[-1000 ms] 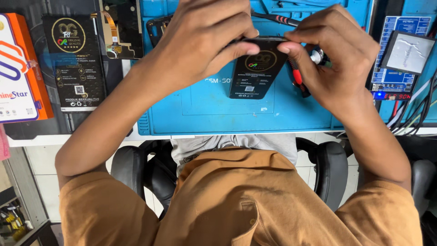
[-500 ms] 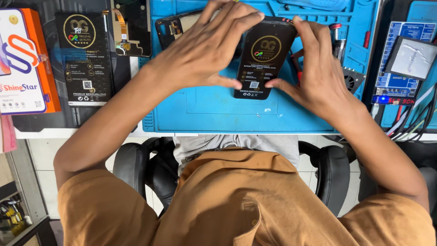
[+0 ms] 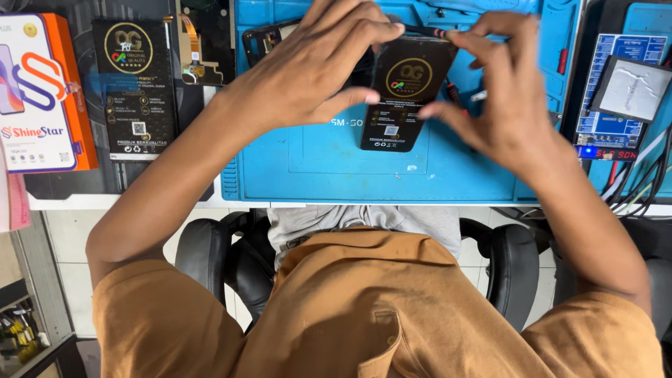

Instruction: The person handles a disassembled smartphone and a new battery on a blue workbench. They use a small green handheld device to apply heat to the battery's surface, then press and rub the battery with their fingers. The person also uses a screwdriver to work on the battery and phone components.

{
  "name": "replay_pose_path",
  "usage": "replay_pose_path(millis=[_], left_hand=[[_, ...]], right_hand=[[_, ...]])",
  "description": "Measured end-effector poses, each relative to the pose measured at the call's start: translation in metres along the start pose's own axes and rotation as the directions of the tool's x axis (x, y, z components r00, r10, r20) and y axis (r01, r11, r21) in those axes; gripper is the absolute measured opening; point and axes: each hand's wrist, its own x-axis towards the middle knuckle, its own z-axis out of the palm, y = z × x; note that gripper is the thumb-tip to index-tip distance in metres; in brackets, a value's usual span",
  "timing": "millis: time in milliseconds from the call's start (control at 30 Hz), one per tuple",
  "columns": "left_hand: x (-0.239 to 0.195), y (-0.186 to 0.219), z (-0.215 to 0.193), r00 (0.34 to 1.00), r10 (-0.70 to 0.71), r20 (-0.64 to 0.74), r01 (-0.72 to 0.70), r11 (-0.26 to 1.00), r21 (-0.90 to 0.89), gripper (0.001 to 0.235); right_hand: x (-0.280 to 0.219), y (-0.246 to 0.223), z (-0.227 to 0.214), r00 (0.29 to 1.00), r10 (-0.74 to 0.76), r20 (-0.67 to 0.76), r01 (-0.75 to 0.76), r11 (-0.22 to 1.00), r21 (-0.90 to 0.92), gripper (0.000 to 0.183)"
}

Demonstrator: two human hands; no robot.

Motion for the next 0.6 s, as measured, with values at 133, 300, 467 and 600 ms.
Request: replay_pose_path(millis=[133,300,467,600], left_hand=[[-0.001,0.005,-0.002,1.000,-0.020,-0.019,0.019,0.998,-0.058,0.052],[0.006,0.013,0.004,0.993,0.086,-0.079,-0.084,0.996,0.037,0.078],[-0.011,0.031,0.015,0.996,0.049,-0.068,-0.044,0.996,0.071,0.114],[-0.025,0.036,0.022,0.997,0.027,-0.067,-0.024,0.999,0.048,0.102]], right_hand=[[-0.006,0.001,-0.008,0.997,0.033,-0.063,-0.032,0.999,0.017,0.054],[-0.013,-0.005,0.002,0.995,-0.030,-0.094,0.034,0.999,0.035,0.070],[-0.023,-0.015,0.020,0.993,-0.085,-0.080,0.095,0.987,0.133,0.105],[-0.046,-0.024,0.032,0.985,-0.035,-0.168,0.046,0.997,0.061,0.099]])
